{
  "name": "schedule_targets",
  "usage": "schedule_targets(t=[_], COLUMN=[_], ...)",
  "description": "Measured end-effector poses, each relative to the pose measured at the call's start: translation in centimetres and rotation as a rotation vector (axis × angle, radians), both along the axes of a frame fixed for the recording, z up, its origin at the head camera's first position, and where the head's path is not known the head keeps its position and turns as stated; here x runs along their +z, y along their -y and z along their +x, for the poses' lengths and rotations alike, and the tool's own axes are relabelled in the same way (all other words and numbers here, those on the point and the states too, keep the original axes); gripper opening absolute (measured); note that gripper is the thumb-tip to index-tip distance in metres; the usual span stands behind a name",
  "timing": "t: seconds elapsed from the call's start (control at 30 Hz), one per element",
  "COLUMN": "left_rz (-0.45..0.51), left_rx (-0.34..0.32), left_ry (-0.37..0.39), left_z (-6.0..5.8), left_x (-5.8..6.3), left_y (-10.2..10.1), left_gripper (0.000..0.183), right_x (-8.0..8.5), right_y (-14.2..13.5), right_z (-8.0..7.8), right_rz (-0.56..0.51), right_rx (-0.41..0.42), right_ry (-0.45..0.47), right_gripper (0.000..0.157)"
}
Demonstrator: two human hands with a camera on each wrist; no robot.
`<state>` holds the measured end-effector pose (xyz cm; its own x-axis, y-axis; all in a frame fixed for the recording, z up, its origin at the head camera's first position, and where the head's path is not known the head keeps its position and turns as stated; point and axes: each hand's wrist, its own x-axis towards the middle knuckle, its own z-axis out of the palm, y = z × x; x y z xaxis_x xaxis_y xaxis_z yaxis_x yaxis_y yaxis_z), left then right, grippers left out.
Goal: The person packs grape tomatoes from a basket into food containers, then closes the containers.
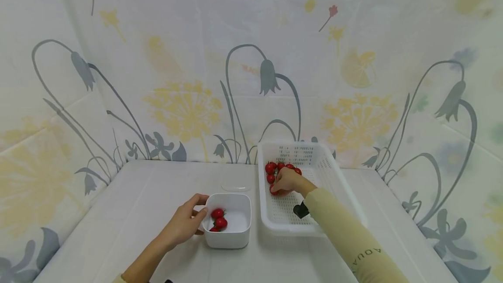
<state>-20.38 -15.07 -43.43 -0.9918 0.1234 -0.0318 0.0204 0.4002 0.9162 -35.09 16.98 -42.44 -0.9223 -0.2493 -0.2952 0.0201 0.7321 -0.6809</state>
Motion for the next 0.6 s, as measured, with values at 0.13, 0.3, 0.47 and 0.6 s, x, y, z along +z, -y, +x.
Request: schedule_targets(t=[0.13, 0.3, 0.47, 0.6], left_rz=[-0.004, -0.005, -0.003, -0.001], left_rx=[0.001, 0.003, 0.010, 0.007], left_ry=[0.005, 0.010, 0.017, 0.014], left_z=[-0.01, -0.02, -0.10, -0.08], left_x=[-0.12, -0.20, -0.18, -0.16], left_y=[0.01, -0.03, -0.09, -0.07], left_gripper=[0.030, 0.029, 0.029, 0.029], right_x=[0.14, 0.49, 0.74, 0.99], right_y=[0.20, 0.10, -0.23, -0.48], right_z=[0.07, 0.18, 0.17, 0.10], right_rz=[0.022, 0.005, -0.068, -0.111], right_rx=[0.021, 0.027, 0.055, 0.076], right_ry=[-0.017, -0.013, -0.002, -0.001], right_gripper=[0.010, 0.012, 0.011, 0.009])
